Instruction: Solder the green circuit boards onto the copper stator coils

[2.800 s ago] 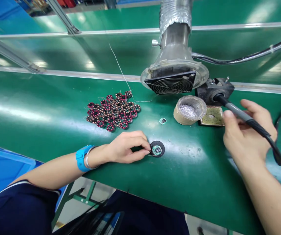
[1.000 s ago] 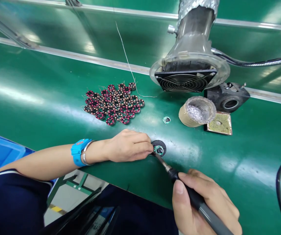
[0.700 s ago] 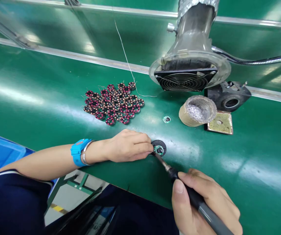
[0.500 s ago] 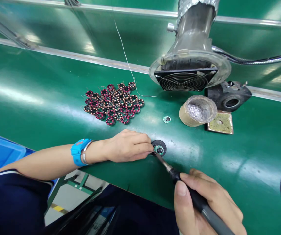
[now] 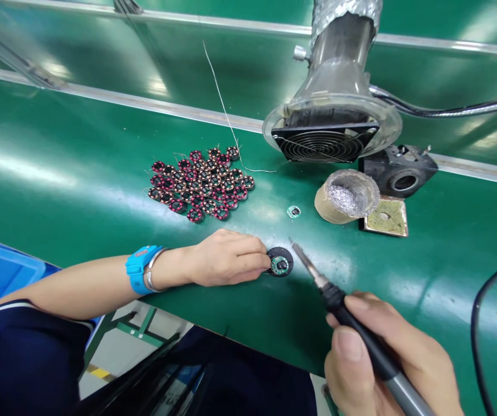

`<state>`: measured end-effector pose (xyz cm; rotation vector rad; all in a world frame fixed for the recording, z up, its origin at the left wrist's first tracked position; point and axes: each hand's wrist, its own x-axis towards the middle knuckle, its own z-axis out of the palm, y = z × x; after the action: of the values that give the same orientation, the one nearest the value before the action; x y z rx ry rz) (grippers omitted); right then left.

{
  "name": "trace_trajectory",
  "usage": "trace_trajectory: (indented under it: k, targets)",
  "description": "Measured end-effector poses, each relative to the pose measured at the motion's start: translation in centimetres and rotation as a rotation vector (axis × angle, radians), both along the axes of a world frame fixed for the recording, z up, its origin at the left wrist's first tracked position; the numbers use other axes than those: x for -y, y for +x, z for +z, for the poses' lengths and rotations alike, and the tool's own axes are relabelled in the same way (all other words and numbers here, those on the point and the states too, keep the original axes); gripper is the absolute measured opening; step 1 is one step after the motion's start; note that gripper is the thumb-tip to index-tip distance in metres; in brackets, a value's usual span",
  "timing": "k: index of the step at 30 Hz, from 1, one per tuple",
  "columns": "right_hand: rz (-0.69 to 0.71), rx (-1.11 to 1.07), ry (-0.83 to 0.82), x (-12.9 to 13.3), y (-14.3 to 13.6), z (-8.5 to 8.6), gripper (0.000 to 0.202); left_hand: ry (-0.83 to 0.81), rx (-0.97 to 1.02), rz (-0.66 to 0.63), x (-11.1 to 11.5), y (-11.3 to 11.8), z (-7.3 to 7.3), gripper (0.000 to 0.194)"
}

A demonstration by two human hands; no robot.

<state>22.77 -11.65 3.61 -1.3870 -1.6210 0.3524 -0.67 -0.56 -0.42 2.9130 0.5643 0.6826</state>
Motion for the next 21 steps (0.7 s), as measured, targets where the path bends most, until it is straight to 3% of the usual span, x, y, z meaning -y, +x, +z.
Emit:
trace_trajectory:
  k: [3,4,7,10,15,21]
  targets:
    - [-0.072,0.055,0.060,-1.9,-0.4,-0.3,0.030,-0.029,-0.039,0.000,0.0,0.0,0.0,0.023]
    - [-0.037,0.149,0.080,-2.7,-0.6,-0.4,0.027,-0.036,-0.049,0.001,0.0,0.1,0.0,0.024]
    - [0.251,0.326,0.111,-5.1,-1.1,-1.0,0.025,-0.063,-0.031,0.005,0.0,0.1,-0.2,0.022]
    - [0.386,0.311,0.103,-6.4,-1.2,-1.7,0.028,-0.166,0.076,0.023,0.2,0.2,-0.3,0.020]
    - [0.376,0.284,0.109,-6.2,-1.1,-2.7,0.035,-0.555,0.245,0.028,0.7,0.6,0.2,0.013]
    - [0.365,0.266,0.160,-6.1,-1.3,-3.2,0.038,-1.146,0.254,0.242,0.9,1.7,1.3,0.012]
